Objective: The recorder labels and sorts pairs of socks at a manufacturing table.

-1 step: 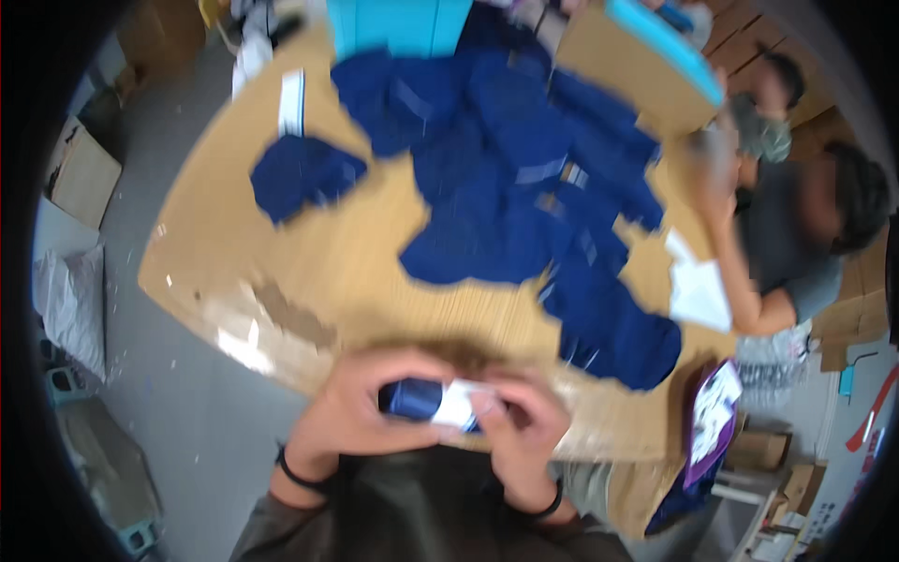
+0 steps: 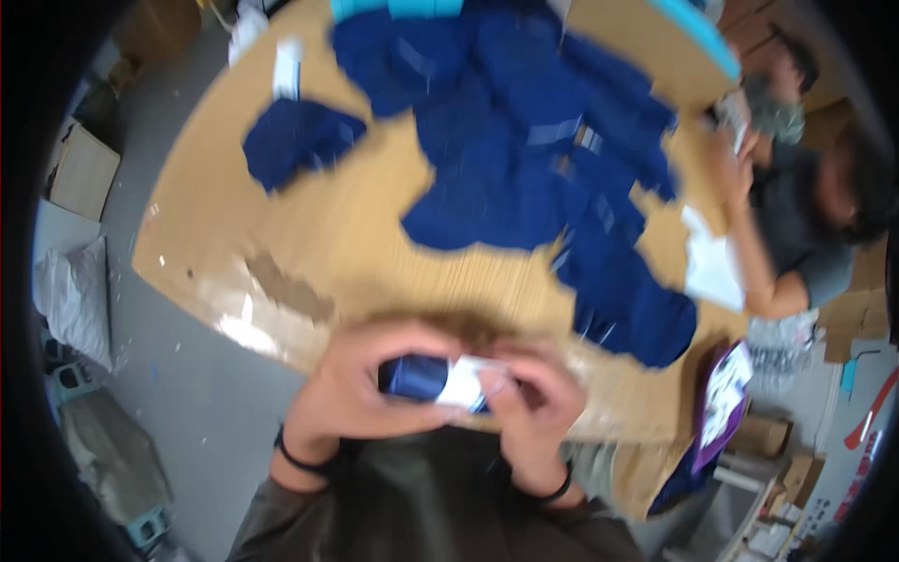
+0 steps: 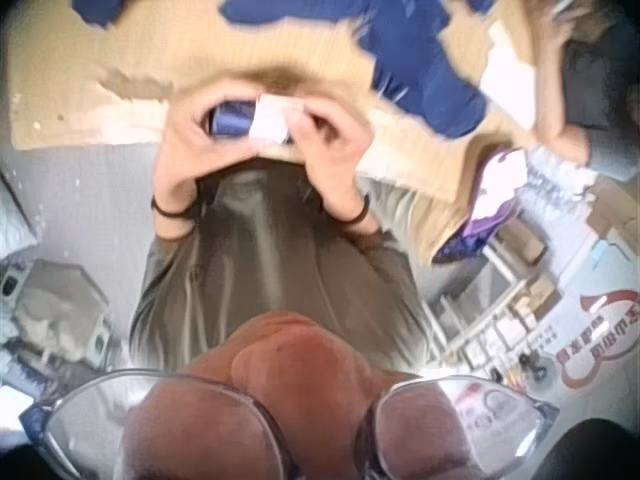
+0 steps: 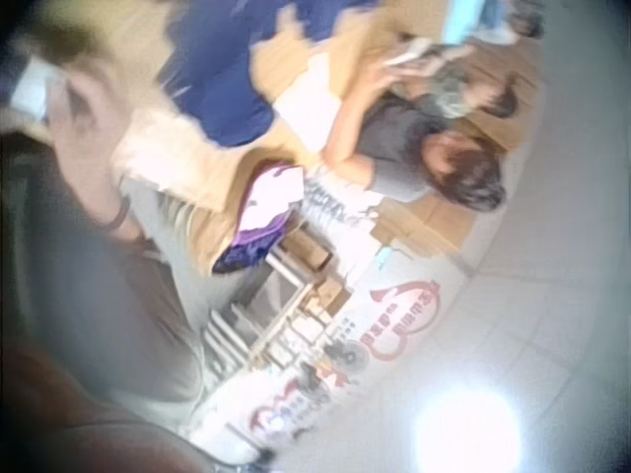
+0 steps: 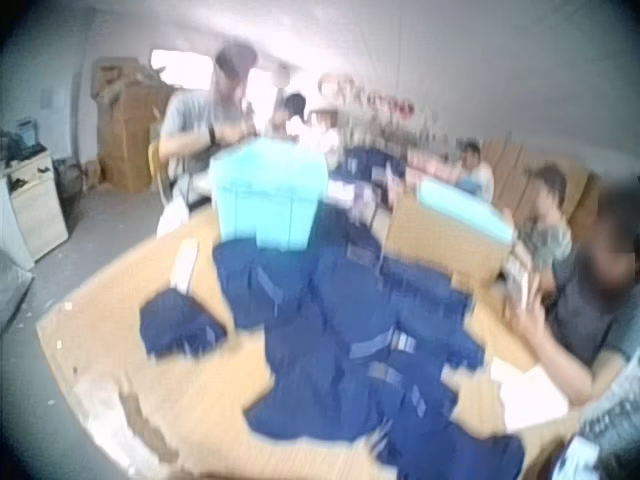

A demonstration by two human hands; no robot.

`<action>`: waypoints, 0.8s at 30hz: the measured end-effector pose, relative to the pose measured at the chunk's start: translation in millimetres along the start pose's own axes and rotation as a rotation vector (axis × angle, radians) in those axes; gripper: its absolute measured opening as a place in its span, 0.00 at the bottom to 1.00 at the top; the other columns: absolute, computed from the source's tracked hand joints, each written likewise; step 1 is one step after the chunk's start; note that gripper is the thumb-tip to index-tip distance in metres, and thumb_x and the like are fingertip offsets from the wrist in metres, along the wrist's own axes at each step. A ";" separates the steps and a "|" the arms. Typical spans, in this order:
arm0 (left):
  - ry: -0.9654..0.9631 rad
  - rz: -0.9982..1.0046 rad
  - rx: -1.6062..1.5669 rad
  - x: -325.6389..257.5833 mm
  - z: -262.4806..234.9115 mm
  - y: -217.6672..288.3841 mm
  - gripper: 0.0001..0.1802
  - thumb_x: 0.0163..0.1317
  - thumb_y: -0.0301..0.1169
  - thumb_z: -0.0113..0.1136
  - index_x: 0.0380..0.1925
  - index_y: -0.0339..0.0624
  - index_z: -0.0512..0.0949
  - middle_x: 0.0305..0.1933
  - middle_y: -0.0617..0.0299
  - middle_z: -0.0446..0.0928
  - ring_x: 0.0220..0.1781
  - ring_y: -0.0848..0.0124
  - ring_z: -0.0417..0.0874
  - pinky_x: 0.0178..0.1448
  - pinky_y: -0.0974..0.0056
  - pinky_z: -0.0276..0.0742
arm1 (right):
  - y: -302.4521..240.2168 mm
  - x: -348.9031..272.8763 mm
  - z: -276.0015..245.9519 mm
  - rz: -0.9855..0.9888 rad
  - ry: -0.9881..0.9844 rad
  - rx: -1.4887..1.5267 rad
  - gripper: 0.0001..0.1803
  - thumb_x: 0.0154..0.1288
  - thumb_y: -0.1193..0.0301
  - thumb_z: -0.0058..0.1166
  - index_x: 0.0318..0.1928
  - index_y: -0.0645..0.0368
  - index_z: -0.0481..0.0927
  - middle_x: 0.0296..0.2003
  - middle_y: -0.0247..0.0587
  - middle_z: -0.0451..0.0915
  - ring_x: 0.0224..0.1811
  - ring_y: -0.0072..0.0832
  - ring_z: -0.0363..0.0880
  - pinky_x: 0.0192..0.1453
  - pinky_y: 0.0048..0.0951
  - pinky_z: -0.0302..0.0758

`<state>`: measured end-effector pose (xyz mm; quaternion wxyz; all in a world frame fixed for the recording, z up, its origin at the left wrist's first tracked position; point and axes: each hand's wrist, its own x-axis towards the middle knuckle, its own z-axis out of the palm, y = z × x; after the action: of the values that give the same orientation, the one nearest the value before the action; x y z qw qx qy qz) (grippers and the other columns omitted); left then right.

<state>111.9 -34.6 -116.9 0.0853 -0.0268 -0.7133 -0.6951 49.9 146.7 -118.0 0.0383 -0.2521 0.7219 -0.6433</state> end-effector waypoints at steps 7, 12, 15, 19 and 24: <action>0.012 0.088 -0.103 21.7 0.4 -9.9 0.23 0.36 0.19 0.75 0.37 0.30 0.80 0.39 0.48 0.82 0.42 0.60 0.86 0.48 0.63 0.80 | 11.4 18.6 -0.1 -0.078 0.035 0.125 0.08 0.52 0.80 0.67 0.35 0.66 0.84 0.34 0.47 0.81 0.33 0.28 0.81 0.38 0.24 0.76; -0.020 0.066 -0.133 14.3 0.3 -10.1 0.26 0.31 0.15 0.75 0.37 0.25 0.79 0.40 0.41 0.81 0.43 0.53 0.86 0.50 0.58 0.81 | 14.0 12.1 -2.1 -0.080 -0.028 0.111 0.09 0.53 0.79 0.67 0.36 0.65 0.84 0.35 0.47 0.81 0.35 0.28 0.81 0.38 0.24 0.76; -0.002 0.075 -0.124 11.1 1.8 -10.5 0.27 0.31 0.15 0.76 0.37 0.25 0.78 0.39 0.40 0.81 0.43 0.54 0.86 0.49 0.59 0.81 | 9.9 8.2 -1.5 -0.048 -0.044 0.105 0.09 0.54 0.79 0.66 0.37 0.66 0.84 0.37 0.48 0.81 0.36 0.28 0.81 0.38 0.24 0.76; -0.001 0.068 -0.078 12.6 2.1 -8.5 0.27 0.31 0.15 0.76 0.37 0.25 0.78 0.39 0.40 0.81 0.42 0.56 0.86 0.46 0.61 0.81 | 8.0 9.5 -0.6 -0.049 -0.035 0.075 0.08 0.56 0.79 0.65 0.38 0.66 0.84 0.38 0.47 0.80 0.36 0.27 0.81 0.37 0.23 0.76; 0.014 0.041 -0.123 12.7 0.9 -8.0 0.27 0.31 0.16 0.76 0.37 0.25 0.78 0.38 0.40 0.82 0.41 0.58 0.87 0.45 0.63 0.81 | 6.2 12.4 -0.2 -0.055 -0.062 0.087 0.09 0.57 0.79 0.65 0.39 0.66 0.85 0.38 0.46 0.80 0.36 0.27 0.81 0.37 0.22 0.75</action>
<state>98.1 -35.0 -122.8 0.1030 -0.0418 -0.6678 -0.7360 37.1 142.1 -120.5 0.0536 -0.2898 0.6846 -0.6667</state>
